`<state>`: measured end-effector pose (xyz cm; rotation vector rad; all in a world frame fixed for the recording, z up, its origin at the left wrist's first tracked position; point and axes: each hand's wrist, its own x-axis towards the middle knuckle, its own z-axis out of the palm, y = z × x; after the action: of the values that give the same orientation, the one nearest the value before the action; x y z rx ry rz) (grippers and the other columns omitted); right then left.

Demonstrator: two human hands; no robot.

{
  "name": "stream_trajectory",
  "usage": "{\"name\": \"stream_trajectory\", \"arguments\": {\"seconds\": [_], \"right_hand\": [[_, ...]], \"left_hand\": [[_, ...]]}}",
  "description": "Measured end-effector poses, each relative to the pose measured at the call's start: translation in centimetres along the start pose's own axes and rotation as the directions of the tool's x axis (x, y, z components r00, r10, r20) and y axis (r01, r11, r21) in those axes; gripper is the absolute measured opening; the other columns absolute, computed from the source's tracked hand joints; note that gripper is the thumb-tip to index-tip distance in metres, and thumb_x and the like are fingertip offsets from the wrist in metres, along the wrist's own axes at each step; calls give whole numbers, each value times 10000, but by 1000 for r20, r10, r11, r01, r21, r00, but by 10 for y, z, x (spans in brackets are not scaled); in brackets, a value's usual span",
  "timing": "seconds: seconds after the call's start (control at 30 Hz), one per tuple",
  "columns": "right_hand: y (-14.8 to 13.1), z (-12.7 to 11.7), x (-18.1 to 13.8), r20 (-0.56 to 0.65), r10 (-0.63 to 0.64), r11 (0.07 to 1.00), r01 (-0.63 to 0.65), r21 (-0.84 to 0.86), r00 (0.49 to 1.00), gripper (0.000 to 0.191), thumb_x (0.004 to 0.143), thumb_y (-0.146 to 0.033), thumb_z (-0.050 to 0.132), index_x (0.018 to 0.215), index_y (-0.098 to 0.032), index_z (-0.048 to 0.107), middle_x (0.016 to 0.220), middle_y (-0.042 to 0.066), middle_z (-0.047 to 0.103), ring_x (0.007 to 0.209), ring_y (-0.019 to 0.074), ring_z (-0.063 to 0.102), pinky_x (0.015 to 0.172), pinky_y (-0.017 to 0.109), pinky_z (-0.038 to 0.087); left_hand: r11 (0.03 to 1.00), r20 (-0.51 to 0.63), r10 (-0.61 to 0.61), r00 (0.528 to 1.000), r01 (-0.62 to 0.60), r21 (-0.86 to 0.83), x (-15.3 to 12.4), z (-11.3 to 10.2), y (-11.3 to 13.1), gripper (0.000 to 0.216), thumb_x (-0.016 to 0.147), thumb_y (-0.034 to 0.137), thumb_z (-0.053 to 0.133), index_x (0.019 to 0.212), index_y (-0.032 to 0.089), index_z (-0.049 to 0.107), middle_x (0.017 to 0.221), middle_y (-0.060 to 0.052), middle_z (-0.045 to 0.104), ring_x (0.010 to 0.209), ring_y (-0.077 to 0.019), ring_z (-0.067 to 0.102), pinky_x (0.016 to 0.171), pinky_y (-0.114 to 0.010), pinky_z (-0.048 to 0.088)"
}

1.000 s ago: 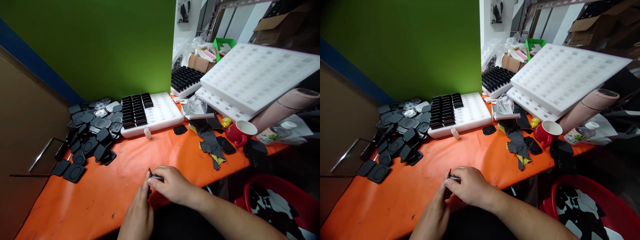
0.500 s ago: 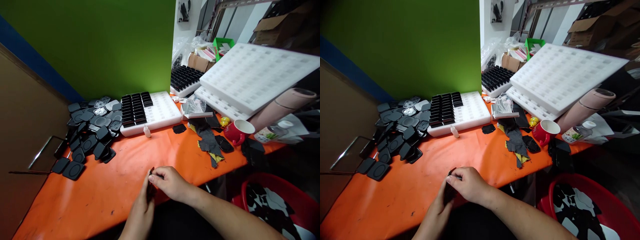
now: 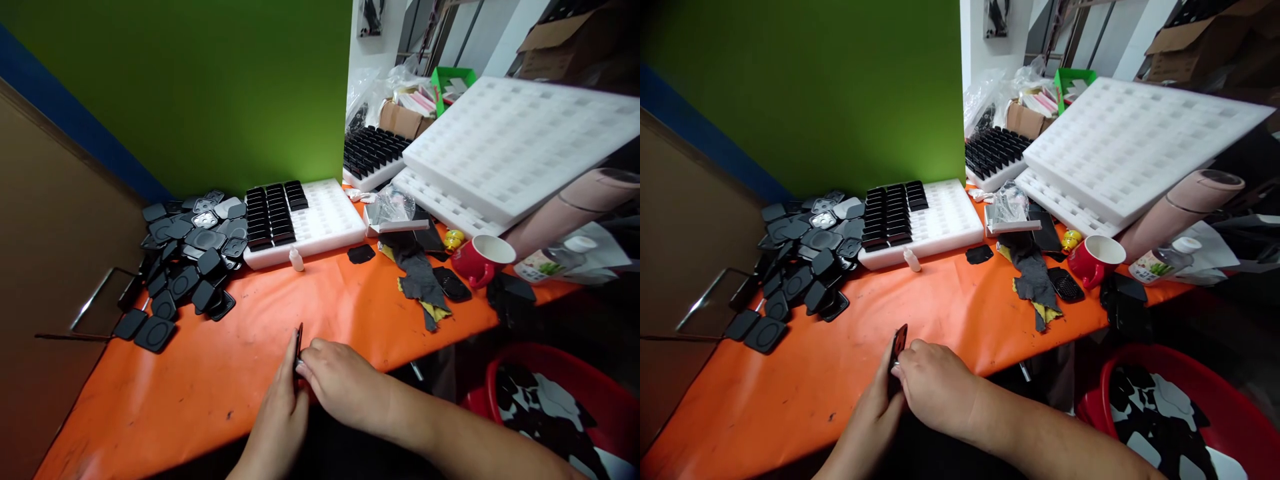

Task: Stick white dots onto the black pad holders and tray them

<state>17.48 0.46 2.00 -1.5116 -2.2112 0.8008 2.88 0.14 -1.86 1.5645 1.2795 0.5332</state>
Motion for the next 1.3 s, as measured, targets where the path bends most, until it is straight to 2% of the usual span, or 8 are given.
{"name": "stream_trajectory", "arguments": {"seconds": [0.17, 0.6, 0.9, 1.0, 1.1, 1.17, 1.23, 1.3], "right_hand": [[4, 4, -1, -12, 63, 994, -62, 89, 998, 288, 866, -377, 415, 842, -172, 615, 811, 36, 619, 723, 143, 554, 656, 242, 379], [14, 16, -3, -86, 181, 943, -148, 299, 980, 204, 815, -361, 521, 768, -170, 576, 786, 9, 610, 703, 112, 535, 614, 208, 352], [12, 13, -1, -100, 184, 909, -131, 395, 978, 154, 794, -296, 528, 717, -168, 568, 727, -2, 578, 667, 105, 509, 608, 210, 361], [20, 13, 0, 71, 168, 749, -174, 639, 983, 235, 837, -355, 457, 759, -159, 561, 681, -3, 547, 610, 101, 511, 573, 212, 392], [29, 16, -1, 248, 144, 447, -286, 847, 958, 298, 850, -429, 408, 834, -154, 524, 643, -23, 479, 526, 85, 485, 501, 210, 413], [31, 15, -1, 266, 143, 375, -301, 877, 953, 307, 848, -449, 407, 868, -160, 509, 660, -24, 472, 527, 86, 492, 501, 218, 425], [29, 11, -1, 209, 177, 499, -271, 823, 962, 292, 867, -424, 383, 889, -167, 520, 666, -18, 502, 549, 94, 509, 520, 220, 422], [25, 3, -2, 95, 212, 714, -221, 664, 973, 265, 884, -369, 371, 875, -175, 551, 695, 0, 558, 616, 109, 535, 573, 226, 413]], "left_hand": [[995, 20, 54, 998, -56, 84, -2, 2, -3, 597, 862, 230, 376, 1395, 212, 108, 1438, -99, 253, 1296, -223, 265, 1051, -427, 241], [986, 36, 38, 999, -44, 159, 2, 1, 3, 564, 861, 234, 360, 1386, 247, 155, 1423, -65, 296, 1279, -200, 307, 1036, -412, 276], [982, 37, -52, 998, 58, -178, 1, 7, 2, 534, 852, 271, 406, 1360, 234, 245, 1392, -64, 356, 1263, -190, 329, 1045, -362, 266], [906, 60, -137, 989, 149, -396, 1, 6, 4, 578, 784, 268, 516, 1325, 218, 318, 1341, -74, 422, 1238, -230, 362, 1018, -372, 306], [736, 202, -262, 944, 331, -590, 1, 1, 5, 616, 718, 246, 586, 1290, 202, 359, 1072, -90, 609, 981, -273, 577, 825, -419, 469], [658, 253, -310, 916, 399, -639, 0, -2, 5, 593, 710, 239, 593, 1264, 204, 382, 933, -70, 641, 838, -264, 624, 720, -417, 507], [704, 204, -291, 935, 353, -616, -1, -2, 4, 564, 722, 259, 593, 1250, 214, 401, 997, -73, 632, 915, -267, 605, 764, -406, 499], [825, 119, -215, 969, 245, -509, -2, 0, 2, 555, 758, 297, 565, 1276, 229, 378, 1183, -78, 559, 1104, -258, 507, 904, -388, 431]]}}
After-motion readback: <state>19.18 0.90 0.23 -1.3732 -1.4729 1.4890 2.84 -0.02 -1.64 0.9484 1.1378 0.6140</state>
